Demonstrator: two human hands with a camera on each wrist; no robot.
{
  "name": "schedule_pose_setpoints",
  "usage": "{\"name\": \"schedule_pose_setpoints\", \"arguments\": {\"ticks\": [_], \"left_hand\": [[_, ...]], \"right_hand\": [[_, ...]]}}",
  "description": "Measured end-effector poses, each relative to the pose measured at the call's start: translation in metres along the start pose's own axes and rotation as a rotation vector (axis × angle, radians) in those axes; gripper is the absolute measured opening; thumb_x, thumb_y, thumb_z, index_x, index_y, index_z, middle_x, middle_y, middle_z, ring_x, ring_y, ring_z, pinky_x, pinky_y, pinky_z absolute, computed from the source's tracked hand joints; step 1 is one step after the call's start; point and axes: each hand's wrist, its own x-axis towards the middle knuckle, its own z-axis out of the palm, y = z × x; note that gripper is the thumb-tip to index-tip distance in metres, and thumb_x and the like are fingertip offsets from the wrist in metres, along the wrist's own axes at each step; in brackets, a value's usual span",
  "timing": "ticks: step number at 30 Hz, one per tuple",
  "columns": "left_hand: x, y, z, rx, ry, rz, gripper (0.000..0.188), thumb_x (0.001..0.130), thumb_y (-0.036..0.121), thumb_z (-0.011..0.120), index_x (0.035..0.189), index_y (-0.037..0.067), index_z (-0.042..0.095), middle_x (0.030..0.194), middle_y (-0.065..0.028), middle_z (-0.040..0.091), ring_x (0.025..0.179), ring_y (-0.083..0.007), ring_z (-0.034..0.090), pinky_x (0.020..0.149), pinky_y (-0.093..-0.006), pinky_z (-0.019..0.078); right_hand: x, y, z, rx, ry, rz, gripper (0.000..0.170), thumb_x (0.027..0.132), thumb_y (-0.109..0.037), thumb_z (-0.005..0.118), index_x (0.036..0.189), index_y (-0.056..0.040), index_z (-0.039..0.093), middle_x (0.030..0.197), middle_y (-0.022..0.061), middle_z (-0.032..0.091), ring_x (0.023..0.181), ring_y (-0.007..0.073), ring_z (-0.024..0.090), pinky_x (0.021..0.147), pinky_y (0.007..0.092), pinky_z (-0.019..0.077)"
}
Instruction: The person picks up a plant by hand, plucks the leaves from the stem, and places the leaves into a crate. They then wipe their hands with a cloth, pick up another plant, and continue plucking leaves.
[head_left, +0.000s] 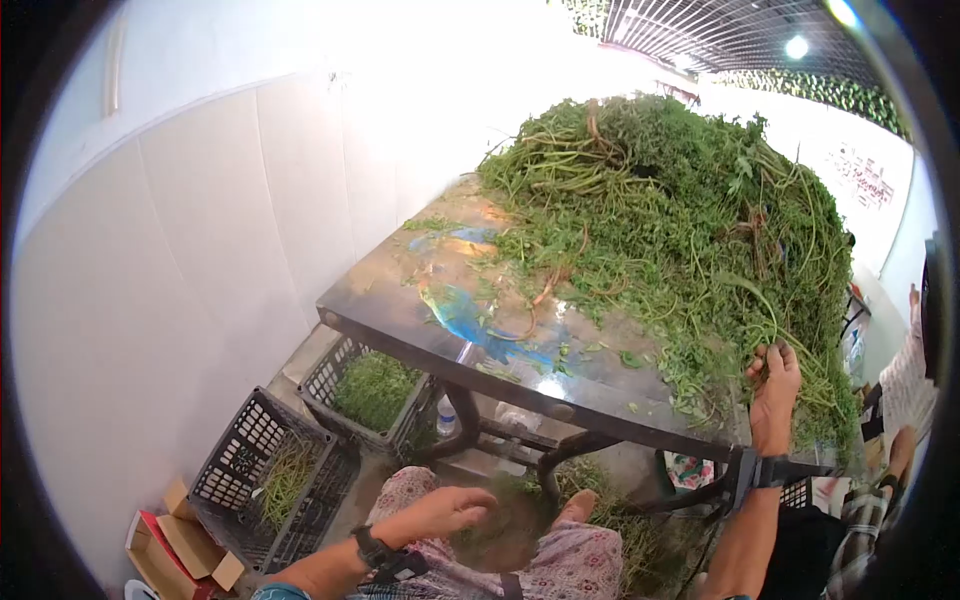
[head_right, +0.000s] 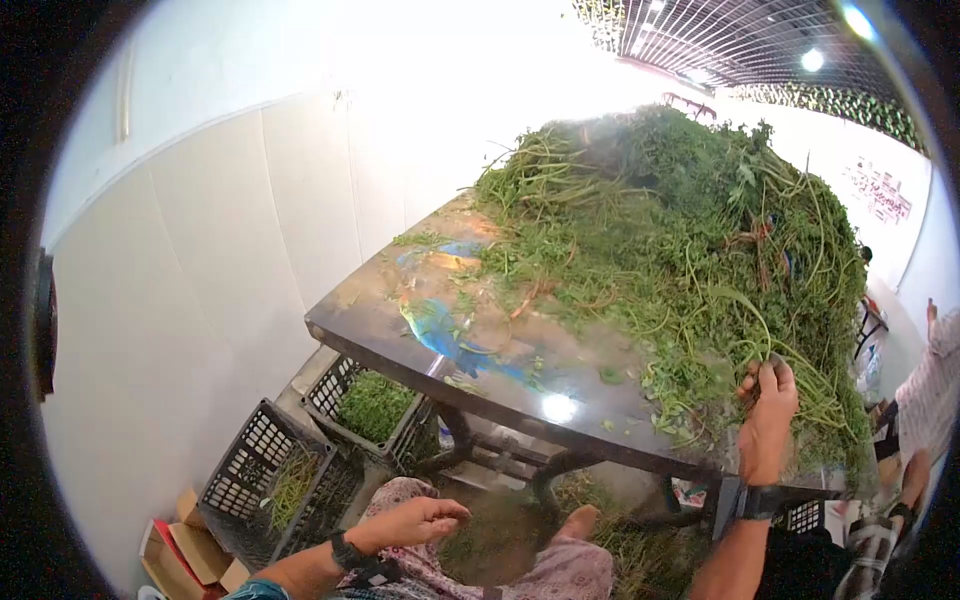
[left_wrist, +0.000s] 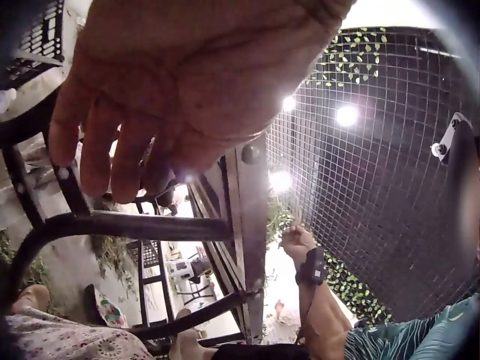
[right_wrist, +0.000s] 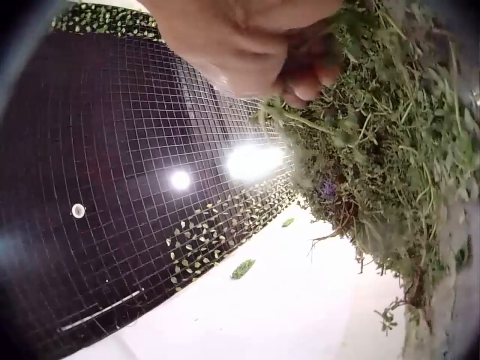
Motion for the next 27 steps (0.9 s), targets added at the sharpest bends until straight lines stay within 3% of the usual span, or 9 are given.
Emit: {"name": "schedule_pose_setpoints", "arguments": {"ticks": [3, 6, 12, 13, 16, 19, 23, 26, 27], "left_hand": [[0.001, 0.010, 0.001, -0.010, -0.021, 0.067, 0.031, 0.084, 0.022, 0.048, 0.107, 0.002, 0.054, 0.099, -0.0137, 0.060, 0.092, -0.0249, 0.057, 0.081, -0.0323, 0.0431], [-0.001, 0.028, 0.000, -0.062, -0.007, 0.141, 0.031, 0.085, 0.022, 0.047, 0.109, 0.002, 0.053, 0.101, -0.0132, 0.059, 0.093, -0.0239, 0.056, 0.081, -0.0318, 0.0425], [-0.001, 0.048, 0.014, -0.427, 0.209, 0.353, 0.032, 0.089, 0.022, 0.044, 0.112, 0.000, 0.050, 0.098, -0.0077, 0.057, 0.091, -0.0163, 0.053, 0.082, -0.0302, 0.0421], [-0.006, 0.053, 0.012, -0.489, 0.188, 0.295, 0.032, 0.089, 0.021, 0.044, 0.111, 0.000, 0.051, 0.098, -0.0070, 0.057, 0.090, -0.0150, 0.053, 0.081, -0.0295, 0.0423], [-0.027, 0.053, 0.005, -0.607, 0.130, 0.138, 0.030, 0.091, 0.021, 0.042, 0.110, 0.001, 0.053, 0.101, -0.0047, 0.056, 0.092, -0.0116, 0.051, 0.082, -0.0269, 0.0420], [-0.033, 0.031, 0.004, -0.623, 0.118, 0.157, 0.030, 0.092, 0.021, 0.041, 0.113, 0.004, 0.053, 0.107, -0.0033, 0.057, 0.098, -0.0104, 0.052, 0.084, -0.0254, 0.0415], [-0.028, 0.010, 0.010, -0.894, 0.198, 0.031, 0.027, 0.087, 0.017, 0.045, 0.106, 0.000, 0.054, 0.103, -0.0077, 0.058, 0.096, -0.0156, 0.053, 0.083, -0.0296, 0.0421], [-0.038, 0.004, 0.006, 0.210, 0.348, 0.465, 0.027, 0.086, 0.019, 0.046, 0.105, 0.000, 0.054, 0.107, -0.0079, 0.056, 0.099, -0.0170, 0.052, 0.085, -0.0321, 0.0425], [-0.032, -0.015, 0.011, 0.090, 0.337, 0.420, 0.026, 0.089, 0.018, 0.044, 0.108, 0.002, 0.053, 0.108, -0.0076, 0.055, 0.102, -0.0177, 0.051, 0.084, -0.0335, 0.0440]], "right_hand": [[-0.022, -0.005, 0.015, 0.188, 0.054, -0.061, 0.015, 0.089, -0.013, 0.049, 0.100, -0.0023, 0.048, 0.080, 0.0049, 0.055, 0.060, 0.0106, 0.051, 0.052, 0.0222, 0.0427], [-0.075, -0.027, 0.044, 0.129, -0.060, -0.065, 0.013, 0.086, -0.010, 0.049, 0.096, -0.0025, 0.048, 0.076, 0.0054, 0.054, 0.059, 0.0110, 0.050, 0.052, 0.0219, 0.0424], [-0.225, 0.004, 0.092, -0.306, -0.650, 0.293, 0.016, 0.080, -0.001, 0.046, 0.095, -0.0008, 0.052, 0.079, 0.0081, 0.058, 0.061, 0.0136, 0.058, 0.051, 0.0250, 0.0484], [-0.241, 0.025, 0.090, -0.356, -0.791, 0.432, 0.017, 0.080, 0.001, 0.047, 0.096, 0.0011, 0.052, 0.084, 0.0072, 0.059, 0.070, 0.0138, 0.060, 0.056, 0.0248, 0.0495], [-0.286, 0.060, 0.095, -0.195, -0.869, 0.587, 0.024, 0.080, -0.005, 0.051, 0.101, 0.0031, 0.053, 0.086, 0.0087, 0.061, 0.072, 0.0156, 0.061, 0.065, 0.0257, 0.0484], [-0.303, 0.068, 0.095, -0.219, -0.952, 0.564, 0.024, 0.080, -0.005, 0.049, 0.102, 0.0048, 0.052, 0.088, 0.0095, 0.061, 0.076, 0.0164, 0.061, 0.068, 0.0265, 0.0480], [-0.301, 0.065, 0.101, -0.209, -0.844, 0.647, 0.023, 0.082, -0.003, 0.044, 0.104, 0.0016, 0.049, 0.094, 0.0057, 0.058, 0.075, 0.0127, 0.059, 0.065, 0.0228, 0.0453], [-0.301, 0.062, 0.112, -0.141, -0.775, 0.619, 0.024, 0.082, -0.007, 0.046, 0.104, 0.0014, 0.049, 0.085, 0.0050, 0.058, 0.067, 0.0107, 0.056, 0.059, 0.0224, 0.0445], [-0.301, 0.071, 0.109, -0.246, -0.797, 0.531, 0.025, 0.082, -0.006, 0.046, 0.105, 0.0031, 0.050, 0.090, 0.0074, 0.058, 0.073, 0.0123, 0.057, 0.064, 0.0248, 0.0461]]}}
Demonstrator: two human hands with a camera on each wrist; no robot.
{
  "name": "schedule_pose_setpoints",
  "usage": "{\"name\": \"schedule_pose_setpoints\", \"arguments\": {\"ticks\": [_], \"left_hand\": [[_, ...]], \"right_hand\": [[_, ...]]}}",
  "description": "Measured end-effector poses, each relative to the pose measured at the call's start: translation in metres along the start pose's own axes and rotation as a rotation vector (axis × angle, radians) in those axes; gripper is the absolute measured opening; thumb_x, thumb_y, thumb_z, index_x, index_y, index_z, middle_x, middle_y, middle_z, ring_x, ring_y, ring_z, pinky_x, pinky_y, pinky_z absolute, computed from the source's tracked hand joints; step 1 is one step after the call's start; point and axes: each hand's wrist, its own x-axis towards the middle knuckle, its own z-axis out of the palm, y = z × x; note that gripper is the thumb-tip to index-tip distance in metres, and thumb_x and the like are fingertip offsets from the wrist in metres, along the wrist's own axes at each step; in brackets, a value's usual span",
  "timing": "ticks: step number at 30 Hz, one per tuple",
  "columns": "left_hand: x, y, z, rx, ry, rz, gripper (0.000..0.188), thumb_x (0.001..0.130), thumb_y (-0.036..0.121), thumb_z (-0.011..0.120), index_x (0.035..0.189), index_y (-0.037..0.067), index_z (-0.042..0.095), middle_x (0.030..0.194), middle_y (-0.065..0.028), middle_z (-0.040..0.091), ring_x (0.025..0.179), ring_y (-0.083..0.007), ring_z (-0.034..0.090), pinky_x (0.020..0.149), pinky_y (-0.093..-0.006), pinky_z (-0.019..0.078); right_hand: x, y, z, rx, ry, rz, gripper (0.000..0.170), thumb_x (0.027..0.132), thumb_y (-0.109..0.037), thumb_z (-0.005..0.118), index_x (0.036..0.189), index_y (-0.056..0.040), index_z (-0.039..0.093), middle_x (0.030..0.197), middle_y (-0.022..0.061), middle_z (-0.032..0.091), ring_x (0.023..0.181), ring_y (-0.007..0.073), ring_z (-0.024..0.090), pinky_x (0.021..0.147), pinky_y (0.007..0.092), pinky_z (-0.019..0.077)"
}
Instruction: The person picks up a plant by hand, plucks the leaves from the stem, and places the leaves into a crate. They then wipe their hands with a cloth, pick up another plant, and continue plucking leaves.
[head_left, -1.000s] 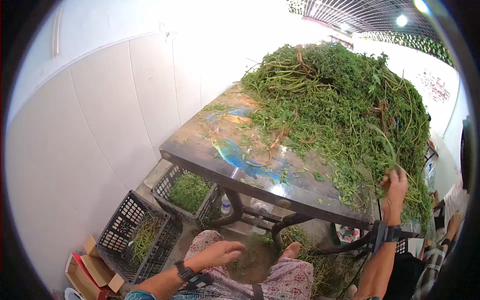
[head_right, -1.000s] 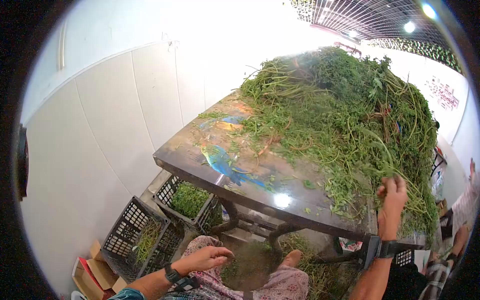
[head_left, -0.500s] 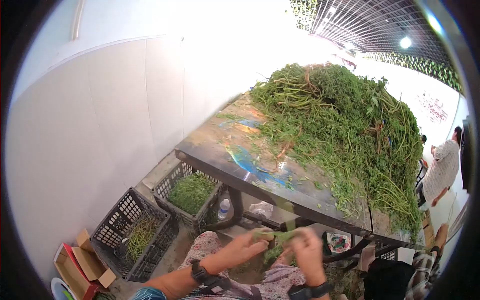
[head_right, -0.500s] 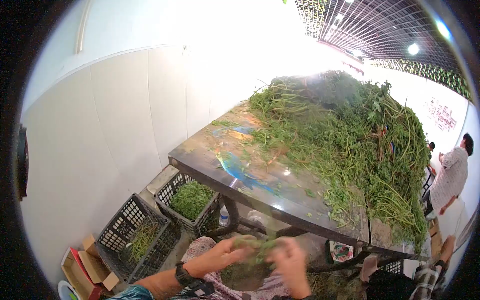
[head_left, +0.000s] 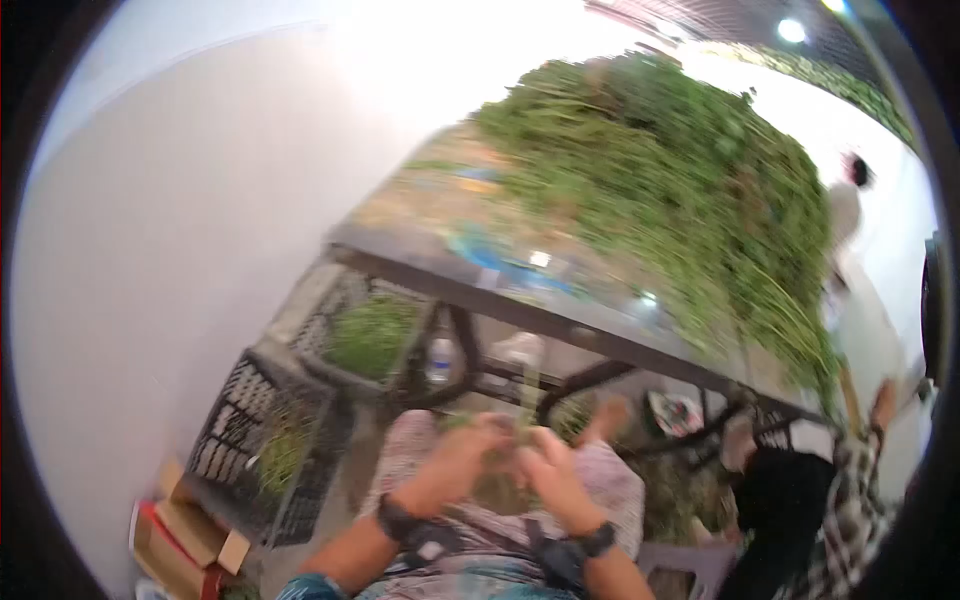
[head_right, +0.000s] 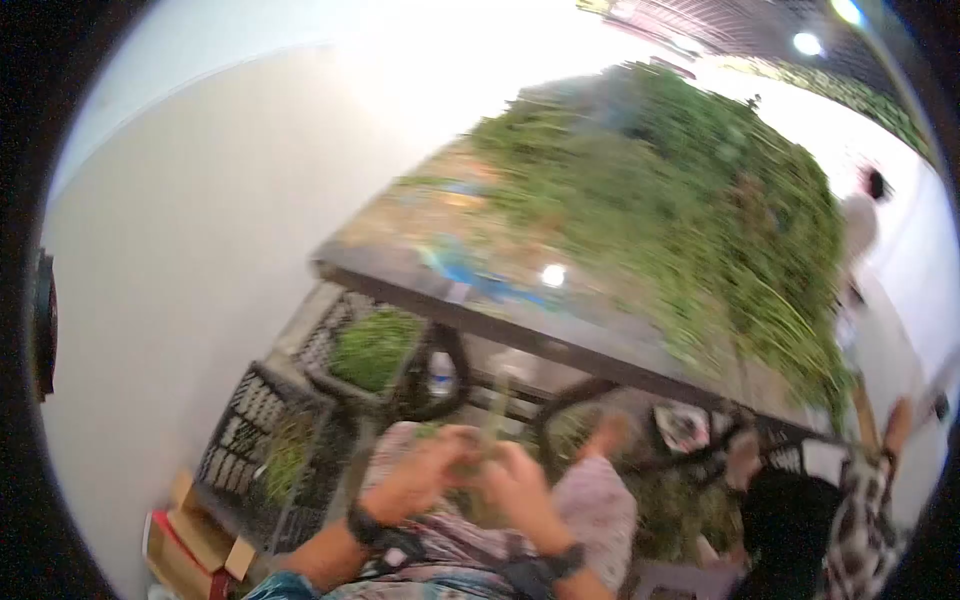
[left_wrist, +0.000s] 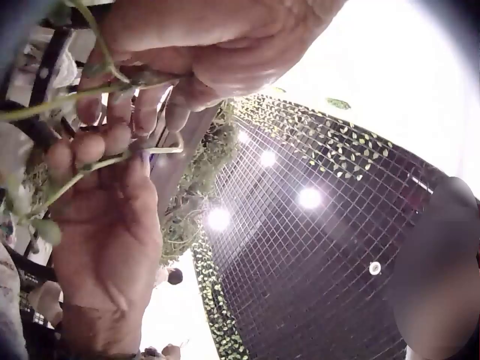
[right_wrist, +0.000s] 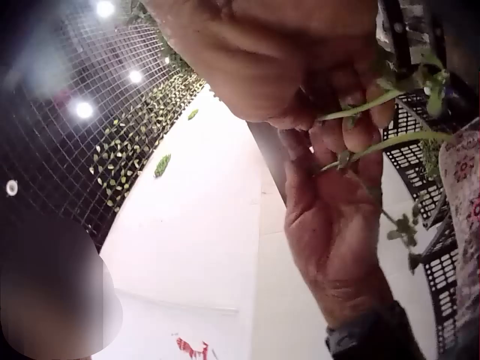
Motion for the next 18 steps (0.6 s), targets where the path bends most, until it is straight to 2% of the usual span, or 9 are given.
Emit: {"name": "schedule_pose_setpoints", "arguments": {"ticks": [2, 3, 5, 8, 10, 13, 14, 16, 18], "left_hand": [[0.006, -0.016, 0.015, -0.676, 0.080, -0.299, 0.025, 0.091, 0.017, 0.043, 0.110, 0.005, 0.052, 0.105, -0.0065, 0.056, 0.099, -0.0183, 0.052, 0.078, -0.0347, 0.0474], [0.010, -0.008, 0.017, -1.209, 0.161, -0.584, 0.024, 0.091, 0.018, 0.043, 0.109, 0.005, 0.052, 0.101, -0.0057, 0.057, 0.095, -0.0183, 0.054, 0.073, -0.0345, 0.0493], [0.011, -0.003, 0.016, -1.169, 0.171, -0.701, 0.023, 0.091, 0.018, 0.045, 0.107, 0.005, 0.053, 0.092, -0.0042, 0.058, 0.083, -0.0152, 0.055, 0.063, -0.0298, 0.0485], [0.020, 0.011, 0.018, -1.017, 0.145, -0.827, 0.020, 0.089, 0.021, 0.048, 0.101, 0.006, 0.055, 0.079, -0.0013, 0.055, 0.067, -0.0093, 0.052, 0.050, -0.0228, 0.0422], [0.022, 0.010, 0.024, -0.933, 0.124, -0.821, 0.020, 0.088, 0.022, 0.050, 0.098, 0.006, 0.056, 0.070, 0.0014, 0.050, 0.058, -0.0045, 0.045, 0.043, -0.0175, 0.0350], [0.027, 0.011, 0.028, -0.818, 0.070, -0.815, 0.019, 0.088, 0.018, 0.048, 0.097, 0.004, 0.058, 0.070, 0.0004, 0.053, 0.055, -0.0060, 0.047, 0.042, -0.0204, 0.0352], [0.028, 0.016, 0.030, -0.772, 0.018, -0.730, 0.021, 0.088, 0.019, 0.047, 0.099, 0.004, 0.057, 0.069, 0.0010, 0.052, 0.055, -0.0053, 0.045, 0.045, -0.0188, 0.0338], [0.028, 0.023, 0.034, -0.741, -0.011, -0.708, 0.024, 0.088, 0.021, 0.046, 0.103, 0.003, 0.055, 0.069, 0.0017, 0.050, 0.057, -0.0053, 0.044, 0.048, -0.0180, 0.0329], [0.029, 0.019, 0.036, -0.593, -0.020, -0.683, 0.025, 0.089, 0.021, 0.045, 0.102, 0.003, 0.055, 0.070, 0.0019, 0.050, 0.058, -0.0049, 0.045, 0.047, -0.0180, 0.0320]], "right_hand": [[-0.002, -0.001, -0.004, -0.129, 0.044, -0.018, 0.026, 0.082, -0.008, 0.047, 0.105, 0.0044, 0.050, 0.093, 0.0096, 0.058, 0.078, 0.0132, 0.056, 0.069, 0.0272, 0.0472], [-0.003, -0.007, -0.003, -0.114, 0.043, -0.009, 0.026, 0.083, -0.010, 0.048, 0.105, 0.0038, 0.051, 0.092, 0.0095, 0.058, 0.078, 0.0126, 0.055, 0.068, 0.0271, 0.0466], [-0.005, -0.003, -0.006, 0.140, -0.025, 0.044, 0.027, 0.083, -0.013, 0.050, 0.104, 0.0032, 0.051, 0.087, 0.0090, 0.058, 0.074, 0.0129, 0.054, 0.066, 0.0281, 0.0453], [0.005, 0.042, -0.012, 0.049, -0.077, -0.034, 0.025, 0.085, -0.016, 0.048, 0.102, 0.0002, 0.054, 0.081, 0.0048, 0.058, 0.068, 0.0077, 0.051, 0.060, 0.0236, 0.0431], [0.004, 0.048, -0.018, -0.043, -0.072, -0.020, 0.025, 0.083, -0.016, 0.050, 0.101, 0.0004, 0.055, 0.082, 0.0064, 0.059, 0.069, 0.0103, 0.053, 0.063, 0.0256, 0.0441], [0.000, 0.050, -0.024, -0.129, -0.004, -0.158, 0.023, 0.081, -0.016, 0.053, 0.095, 0.0020, 0.056, 0.081, 0.0130, 0.060, 0.073, 0.0182, 0.057, 0.068, 0.0314, 0.0453], [0.000, 0.052, -0.025, -0.144, 0.037, -0.193, 0.024, 0.080, -0.016, 0.053, 0.096, 0.0020, 0.056, 0.081, 0.0129, 0.060, 0.073, 0.0199, 0.057, 0.069, 0.0323, 0.0455], [-0.002, 0.044, -0.031, -0.082, 0.017, -0.027, 0.024, 0.079, -0.012, 0.052, 0.098, 0.0022, 0.056, 0.084, 0.0125, 0.061, 0.077, 0.0187, 0.058, 0.071, 0.0310, 0.0455], [0.000, 0.058, -0.030, 0.010, -0.012, -0.006, 0.025, 0.080, -0.013, 0.052, 0.098, 0.0034, 0.056, 0.084, 0.0111, 0.061, 0.077, 0.0173, 0.057, 0.069, 0.0305, 0.0455]]}}
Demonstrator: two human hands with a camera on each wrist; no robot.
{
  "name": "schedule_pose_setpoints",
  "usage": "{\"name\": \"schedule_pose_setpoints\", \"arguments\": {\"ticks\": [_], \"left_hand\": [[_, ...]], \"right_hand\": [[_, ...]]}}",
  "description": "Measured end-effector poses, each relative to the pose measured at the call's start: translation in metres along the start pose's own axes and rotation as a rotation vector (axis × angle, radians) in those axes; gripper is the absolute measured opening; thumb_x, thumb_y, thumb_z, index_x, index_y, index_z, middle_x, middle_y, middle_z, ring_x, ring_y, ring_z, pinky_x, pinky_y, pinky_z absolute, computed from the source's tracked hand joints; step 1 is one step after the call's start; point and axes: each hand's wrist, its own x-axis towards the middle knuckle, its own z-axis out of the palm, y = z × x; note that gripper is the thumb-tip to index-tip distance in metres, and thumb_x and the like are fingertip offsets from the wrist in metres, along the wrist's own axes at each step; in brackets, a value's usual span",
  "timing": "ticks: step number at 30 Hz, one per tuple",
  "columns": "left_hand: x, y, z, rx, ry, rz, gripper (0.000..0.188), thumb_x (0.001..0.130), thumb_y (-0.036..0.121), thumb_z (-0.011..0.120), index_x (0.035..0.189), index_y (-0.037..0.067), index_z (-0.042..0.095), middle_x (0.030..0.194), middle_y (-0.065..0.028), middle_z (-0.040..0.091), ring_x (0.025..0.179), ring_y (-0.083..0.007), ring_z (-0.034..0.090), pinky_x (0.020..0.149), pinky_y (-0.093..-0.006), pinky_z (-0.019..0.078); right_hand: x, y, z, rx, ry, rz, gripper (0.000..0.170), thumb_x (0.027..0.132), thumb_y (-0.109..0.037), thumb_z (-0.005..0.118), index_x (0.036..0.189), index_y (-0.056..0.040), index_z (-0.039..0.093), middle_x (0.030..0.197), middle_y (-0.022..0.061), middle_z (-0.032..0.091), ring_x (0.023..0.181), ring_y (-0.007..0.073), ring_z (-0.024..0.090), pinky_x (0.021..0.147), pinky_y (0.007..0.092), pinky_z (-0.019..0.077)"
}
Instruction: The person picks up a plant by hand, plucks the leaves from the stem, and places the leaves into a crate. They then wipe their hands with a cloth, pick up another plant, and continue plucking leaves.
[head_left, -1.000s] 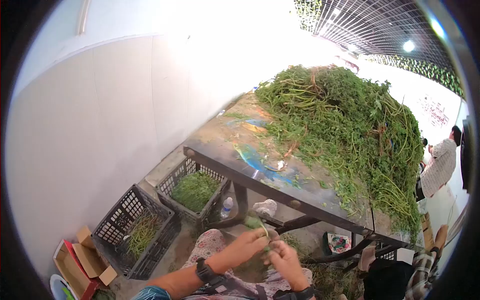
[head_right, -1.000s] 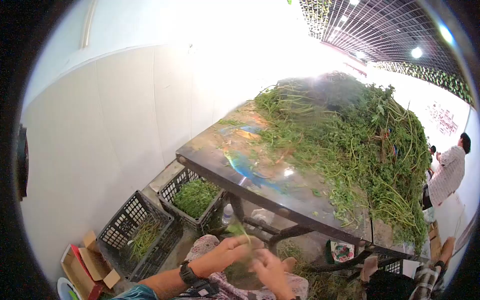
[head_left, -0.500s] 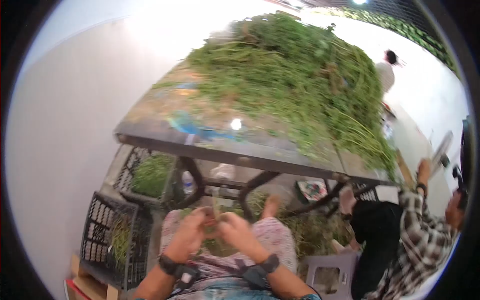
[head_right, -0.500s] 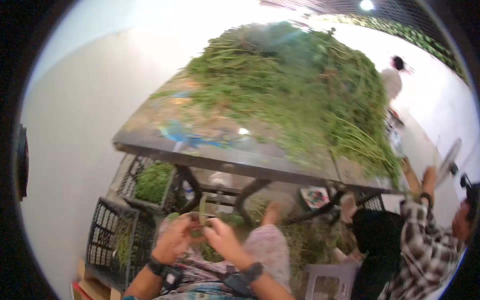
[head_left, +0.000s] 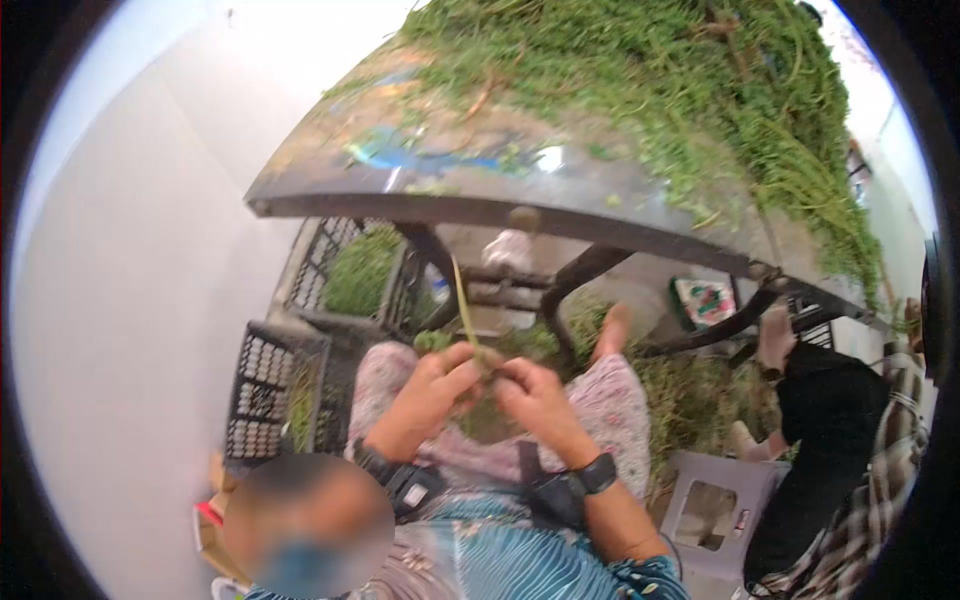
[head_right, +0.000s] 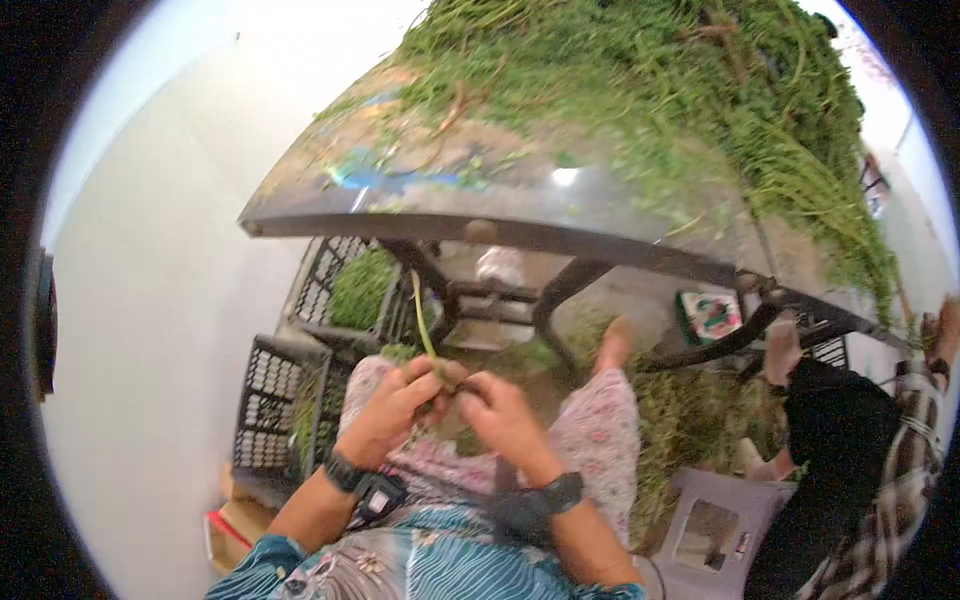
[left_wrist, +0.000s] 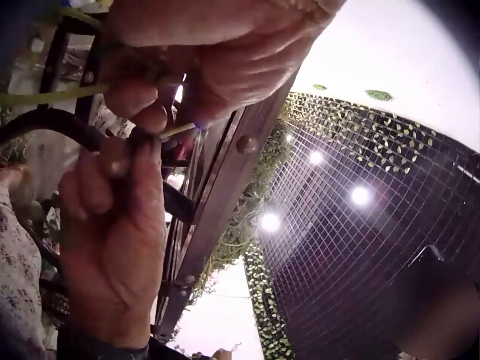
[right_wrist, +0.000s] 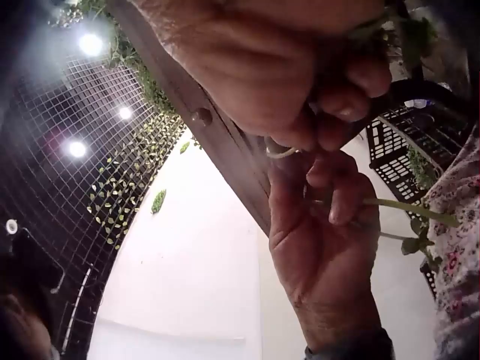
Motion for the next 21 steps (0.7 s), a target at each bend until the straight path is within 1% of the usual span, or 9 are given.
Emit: {"name": "schedule_pose_setpoints", "arguments": {"ticks": [1, 3, 6, 9, 13, 14, 17, 18, 21], "left_hand": [[0.003, -0.002, -0.004, -0.005, -0.044, 0.014, 0.021, 0.090, 0.021, 0.046, 0.098, 0.005, 0.056, 0.071, 0.0009, 0.053, 0.058, -0.0051, 0.047, 0.048, -0.0182, 0.0341], [0.009, -0.009, -0.006, -0.211, -0.058, 0.041, 0.017, 0.091, 0.021, 0.046, 0.094, 0.007, 0.055, 0.074, -0.0007, 0.056, 0.058, -0.0063, 0.049, 0.048, -0.0192, 0.0373], [0.016, -0.014, -0.008, -0.255, 0.066, 0.002, 0.016, 0.091, 0.022, 0.047, 0.092, 0.008, 0.054, 0.076, -0.0021, 0.057, 0.058, -0.0083, 0.051, 0.049, -0.0205, 0.0401], [0.029, -0.036, -0.020, -0.314, 0.075, 0.022, 0.016, 0.092, 0.022, 0.046, 0.094, 0.008, 0.054, 0.078, -0.0025, 0.058, 0.060, -0.0094, 0.052, 0.050, -0.0212, 0.0410], [0.039, -0.053, -0.022, -0.422, 0.116, -0.035, 0.015, 0.091, 0.020, 0.047, 0.095, 0.007, 0.054, 0.083, -0.0053, 0.059, 0.065, -0.0120, 0.055, 0.054, -0.0239, 0.0455], [0.041, -0.060, -0.025, -0.453, 0.098, -0.027, 0.015, 0.090, 0.019, 0.048, 0.096, 0.007, 0.054, 0.086, -0.0065, 0.060, 0.067, -0.0135, 0.056, 0.057, -0.0254, 0.0477], [0.048, -0.077, -0.032, -0.511, 0.009, -0.006, 0.015, 0.089, 0.018, 0.051, 0.097, 0.006, 0.055, 0.089, -0.0069, 0.060, 0.070, -0.0143, 0.058, 0.058, -0.0266, 0.0488], [0.049, -0.082, -0.034, -0.504, 0.012, -0.018, 0.016, 0.088, 0.019, 0.053, 0.098, 0.006, 0.056, 0.091, -0.0074, 0.061, 0.072, -0.0148, 0.058, 0.059, -0.0272, 0.0490], [0.048, -0.083, -0.030, -0.487, 0.071, -0.082, 0.014, 0.089, 0.017, 0.051, 0.096, 0.006, 0.056, 0.088, -0.0064, 0.061, 0.071, -0.0138, 0.057, 0.057, -0.0259, 0.0471]], "right_hand": [[-0.002, 0.002, 0.001, 0.029, -0.020, 0.014, 0.025, 0.080, -0.013, 0.052, 0.098, 0.0033, 0.056, 0.083, 0.0109, 0.061, 0.077, 0.0171, 0.057, 0.069, 0.0304, 0.0455], [-0.005, 0.002, -0.003, 0.069, -0.038, 0.031, 0.025, 0.080, -0.014, 0.053, 0.097, 0.0030, 0.057, 0.083, 0.0106, 0.062, 0.076, 0.0168, 0.057, 0.069, 0.0304, 0.0454], [-0.009, 0.017, -0.015, -0.038, -0.042, 0.021, 0.016, 0.083, -0.010, 0.052, 0.092, 0.0010, 0.058, 0.074, -0.0013, 0.056, 0.065, 0.0057, 0.049, 0.058, 0.0211, 0.0415], [-0.013, 0.027, -0.027, -0.036, -0.115, 0.127, 0.017, 0.084, -0.012, 0.051, 0.092, 0.0015, 0.058, 0.073, -0.0016, 0.056, 0.067, 0.0059, 0.051, 0.059, 0.0212, 0.0421], [-0.012, 0.041, -0.025, 0.027, -0.174, 0.127, 0.021, 0.083, -0.013, 0.051, 0.097, 0.0023, 0.056, 0.078, 0.0008, 0.056, 0.068, 0.0079, 0.052, 0.060, 0.0235, 0.0446], [-0.010, 0.051, -0.023, 0.053, -0.196, 0.132, 0.024, 0.082, -0.014, 0.051, 0.098, 0.0030, 0.055, 0.079, 0.0019, 0.056, 0.068, 0.0087, 0.051, 0.060, 0.0245, 0.0449], [-0.005, 0.060, -0.023, -0.061, -0.241, 0.116, 0.025, 0.082, -0.015, 0.052, 0.098, 0.0035, 0.055, 0.079, 0.0024, 0.056, 0.069, 0.0093, 0.052, 0.060, 0.0249, 0.0450], [-0.004, 0.061, -0.022, -0.099, -0.251, 0.137, 0.026, 0.081, -0.016, 0.053, 0.098, 0.0038, 0.054, 0.080, 0.0031, 0.055, 0.068, 0.0100, 0.052, 0.060, 0.0248, 0.0449], [-0.004, 0.073, -0.018, 0.042, -0.197, 0.231, 0.024, 0.082, -0.015, 0.052, 0.097, 0.0034, 0.053, 0.082, 0.0033, 0.056, 0.071, 0.0100, 0.052, 0.062, 0.0248, 0.0444]]}}
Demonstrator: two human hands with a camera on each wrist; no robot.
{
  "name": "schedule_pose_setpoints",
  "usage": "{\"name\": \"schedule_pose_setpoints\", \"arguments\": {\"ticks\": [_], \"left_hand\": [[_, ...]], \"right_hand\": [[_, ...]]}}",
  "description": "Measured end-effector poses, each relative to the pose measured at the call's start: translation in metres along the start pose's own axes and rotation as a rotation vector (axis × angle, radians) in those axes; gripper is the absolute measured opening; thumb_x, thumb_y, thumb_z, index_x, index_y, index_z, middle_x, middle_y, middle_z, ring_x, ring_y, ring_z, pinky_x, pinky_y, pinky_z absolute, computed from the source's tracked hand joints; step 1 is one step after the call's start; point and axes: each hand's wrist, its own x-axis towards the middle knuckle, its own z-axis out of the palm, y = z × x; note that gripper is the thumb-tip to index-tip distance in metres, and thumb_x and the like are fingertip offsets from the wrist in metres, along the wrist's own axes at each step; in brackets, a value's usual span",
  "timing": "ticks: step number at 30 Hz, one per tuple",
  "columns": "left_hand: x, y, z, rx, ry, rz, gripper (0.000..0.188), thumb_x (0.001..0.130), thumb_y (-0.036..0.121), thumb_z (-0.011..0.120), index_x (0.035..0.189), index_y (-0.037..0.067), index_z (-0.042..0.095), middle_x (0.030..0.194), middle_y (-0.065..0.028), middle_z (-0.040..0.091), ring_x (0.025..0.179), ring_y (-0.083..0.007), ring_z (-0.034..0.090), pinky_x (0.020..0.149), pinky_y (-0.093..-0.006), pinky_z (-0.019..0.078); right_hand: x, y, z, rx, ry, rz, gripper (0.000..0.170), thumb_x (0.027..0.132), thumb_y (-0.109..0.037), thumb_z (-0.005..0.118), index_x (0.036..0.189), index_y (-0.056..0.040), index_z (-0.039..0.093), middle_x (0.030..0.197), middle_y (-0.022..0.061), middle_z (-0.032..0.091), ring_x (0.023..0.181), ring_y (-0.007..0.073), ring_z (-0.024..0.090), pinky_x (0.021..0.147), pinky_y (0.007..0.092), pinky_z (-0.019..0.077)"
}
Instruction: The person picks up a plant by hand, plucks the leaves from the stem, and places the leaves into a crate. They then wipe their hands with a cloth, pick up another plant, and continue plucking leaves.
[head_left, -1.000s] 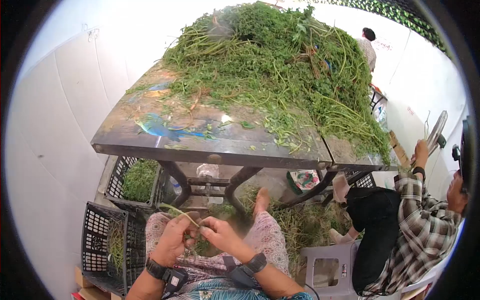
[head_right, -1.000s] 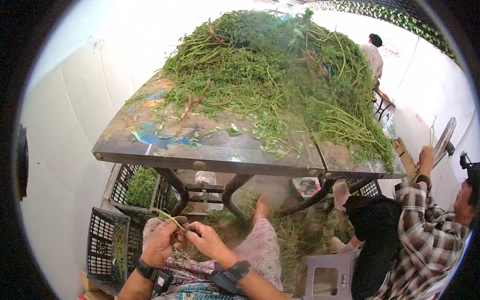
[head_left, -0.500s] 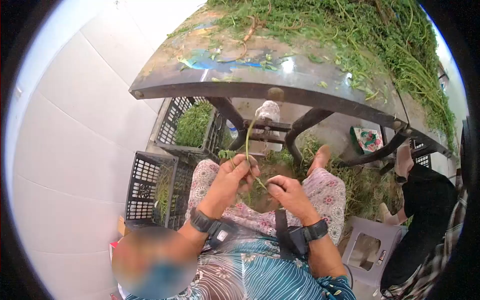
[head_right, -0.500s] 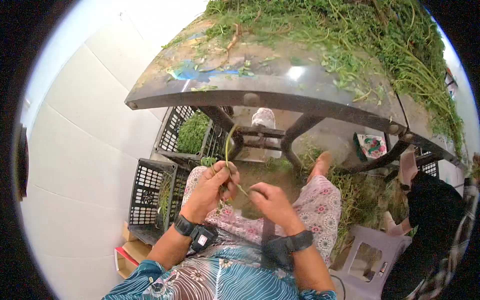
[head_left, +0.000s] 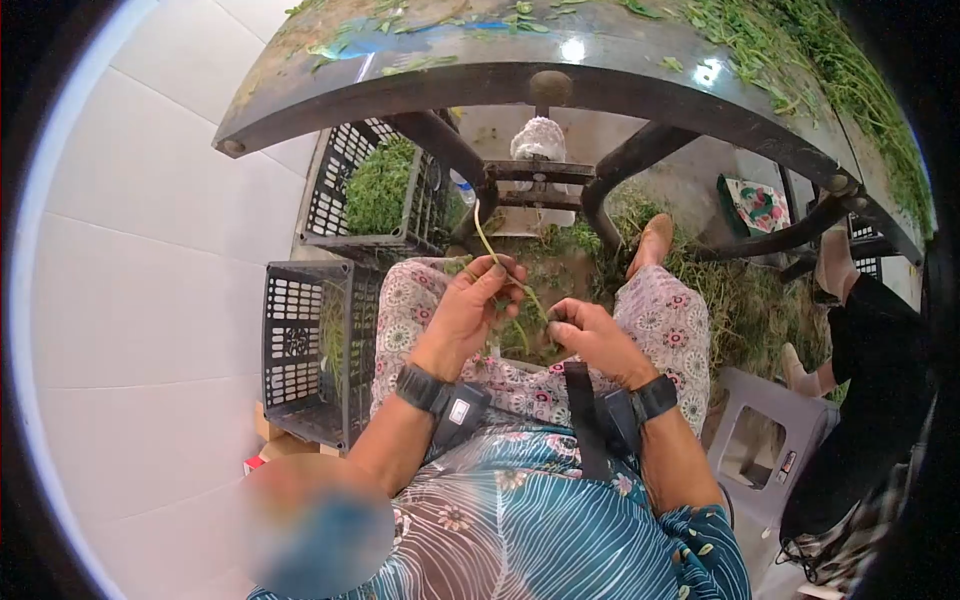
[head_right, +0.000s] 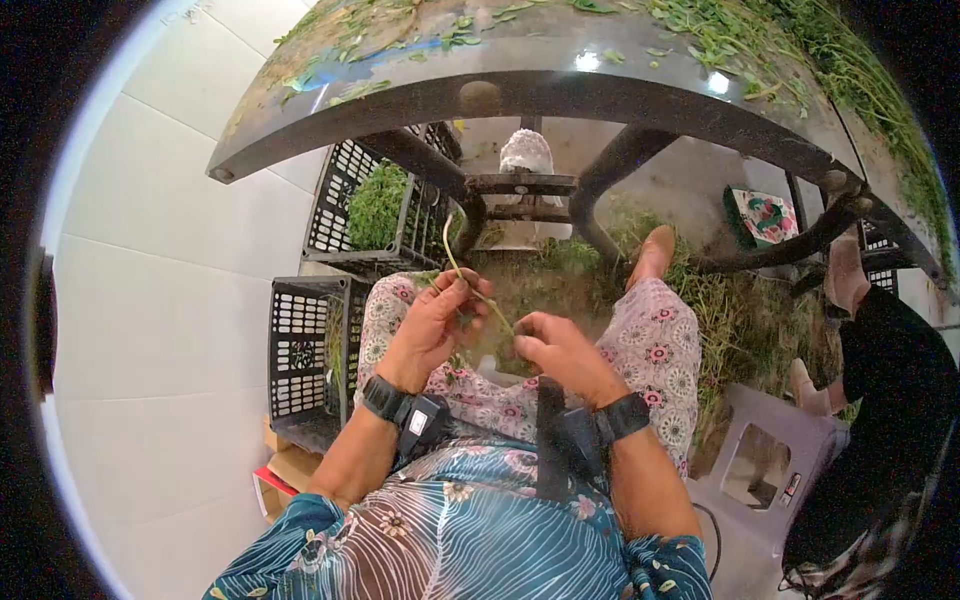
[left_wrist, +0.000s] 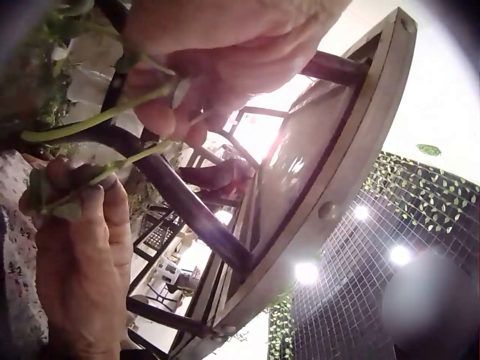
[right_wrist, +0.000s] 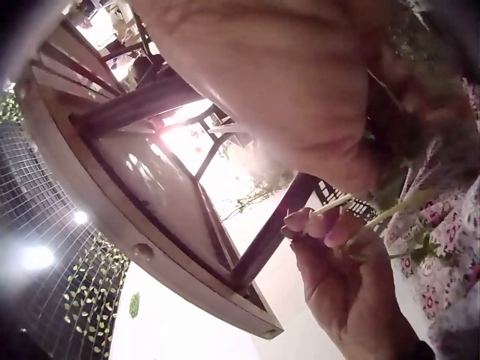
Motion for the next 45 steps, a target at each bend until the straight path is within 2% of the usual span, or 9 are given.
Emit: {"name": "schedule_pose_setpoints", "arguments": {"ticks": [6, 12, 21, 27, 30, 33, 36, 40, 45], "left_hand": [[0.002, -0.003, -0.014, -0.004, -0.029, -0.014, 0.016, 0.087, 0.021, 0.054, 0.098, 0.010, 0.056, 0.091, -0.0067, 0.062, 0.073, -0.0141, 0.058, 0.057, -0.0254, 0.0472], [-0.002, 0.000, -0.007, 0.017, -0.013, -0.059, 0.014, 0.089, 0.020, 0.051, 0.095, 0.008, 0.055, 0.092, -0.0072, 0.062, 0.075, -0.0150, 0.059, 0.059, -0.0265, 0.0465], [0.000, 0.009, -0.010, 0.024, 0.079, 0.133, 0.012, 0.089, 0.020, 0.052, 0.093, 0.009, 0.055, 0.087, -0.0055, 0.061, 0.073, -0.0140, 0.057, 0.060, -0.0251, 0.0459], [-0.005, 0.011, -0.007, -0.031, 0.093, 0.076, 0.011, 0.088, 0.020, 0.053, 0.092, 0.010, 0.055, 0.085, -0.0048, 0.061, 0.073, -0.0130, 0.056, 0.059, -0.0253, 0.0456], [-0.007, 0.008, 0.002, 0.016, 0.001, 0.062, 0.011, 0.088, 0.021, 0.053, 0.093, 0.011, 0.055, 0.084, -0.0043, 0.061, 0.073, -0.0130, 0.056, 0.059, -0.0257, 0.0455], [-0.008, 0.005, 0.010, -0.007, 0.013, 0.049, 0.012, 0.089, 0.021, 0.052, 0.092, 0.010, 0.055, 0.083, -0.0044, 0.060, 0.073, -0.0132, 0.056, 0.059, -0.0258, 0.0451], [-0.011, 0.020, 0.012, 0.070, 0.012, 0.105, 0.011, 0.089, 0.021, 0.051, 0.092, 0.010, 0.055, 0.082, -0.0035, 0.060, 0.073, -0.0120, 0.055, 0.058, -0.0236, 0.0436], [-0.009, 0.013, 0.007, 0.147, -0.031, -0.037, 0.012, 0.089, 0.018, 0.051, 0.097, 0.010, 0.055, 0.081, -0.0007, 0.059, 0.072, -0.0099, 0.056, 0.056, -0.0235, 0.0450], [-0.013, 0.013, 0.014, 0.362, -0.048, -0.106, 0.012, 0.087, 0.016, 0.053, 0.090, 0.007, 0.060, 0.077, 0.0012, 0.060, 0.061, -0.0055, 0.052, 0.048, -0.0185, 0.0392]], "right_hand": [[0.004, -0.012, 0.001, 0.234, 0.061, 0.074, 0.021, 0.085, -0.014, 0.050, 0.098, 0.0014, 0.053, 0.086, 0.0015, 0.055, 0.076, 0.0083, 0.049, 0.068, 0.0220, 0.0415], [0.001, -0.022, 0.003, 0.141, 0.015, 0.019, 0.022, 0.086, -0.016, 0.050, 0.100, -0.0001, 0.054, 0.086, -0.0007, 0.054, 0.075, 0.0067, 0.048, 0.068, 0.0210, 0.0400], [0.006, -0.006, -0.001, 0.003, 0.035, -0.038, 0.028, 0.084, -0.021, 0.048, 0.092, 0.0047, 0.055, 0.077, 0.0071, 0.058, 0.073, 0.0129, 0.053, 0.067, 0.0273, 0.0426], [0.004, -0.014, -0.002, -0.043, 0.007, -0.021, 0.024, 0.082, -0.017, 0.046, 0.091, 0.0039, 0.055, 0.078, 0.0105, 0.059, 0.074, 0.0165, 0.056, 0.068, 0.0284, 0.0438], [0.011, 0.004, -0.002, -0.302, 0.207, -0.131, 0.022, 0.080, -0.014, 0.045, 0.090, 0.0033, 0.056, 0.079, 0.0112, 0.060, 0.072, 0.0208, 0.059, 0.065, 0.0314, 0.0451], [0.020, 0.021, -0.018, -0.026, 0.380, 0.142, 0.022, 0.079, -0.012, 0.044, 0.093, 0.0007, 0.055, 0.079, 0.0106, 0.059, 0.067, 0.0214, 0.059, 0.060, 0.0326, 0.0465], [0.017, 0.039, -0.039, 0.716, 0.614, 0.291, 0.023, 0.080, -0.011, 0.043, 0.099, -0.0033, 0.053, 0.080, 0.0088, 0.059, 0.063, 0.0181, 0.058, 0.055, 0.0304, 0.0473], [0.012, 0.034, -0.039, 0.766, 0.521, 0.148, 0.020, 0.082, -0.010, 0.044, 0.101, -0.0043, 0.050, 0.082, 0.0069, 0.058, 0.062, 0.0144, 0.056, 0.054, 0.0266, 0.0472], [0.017, 0.029, -0.023, 0.558, 0.286, 0.204, 0.015, 0.086, -0.015, 0.049, 0.097, -0.0057, 0.052, 0.079, 0.0048, 0.058, 0.064, 0.0129, 0.055, 0.052, 0.0263, 0.0461]]}}
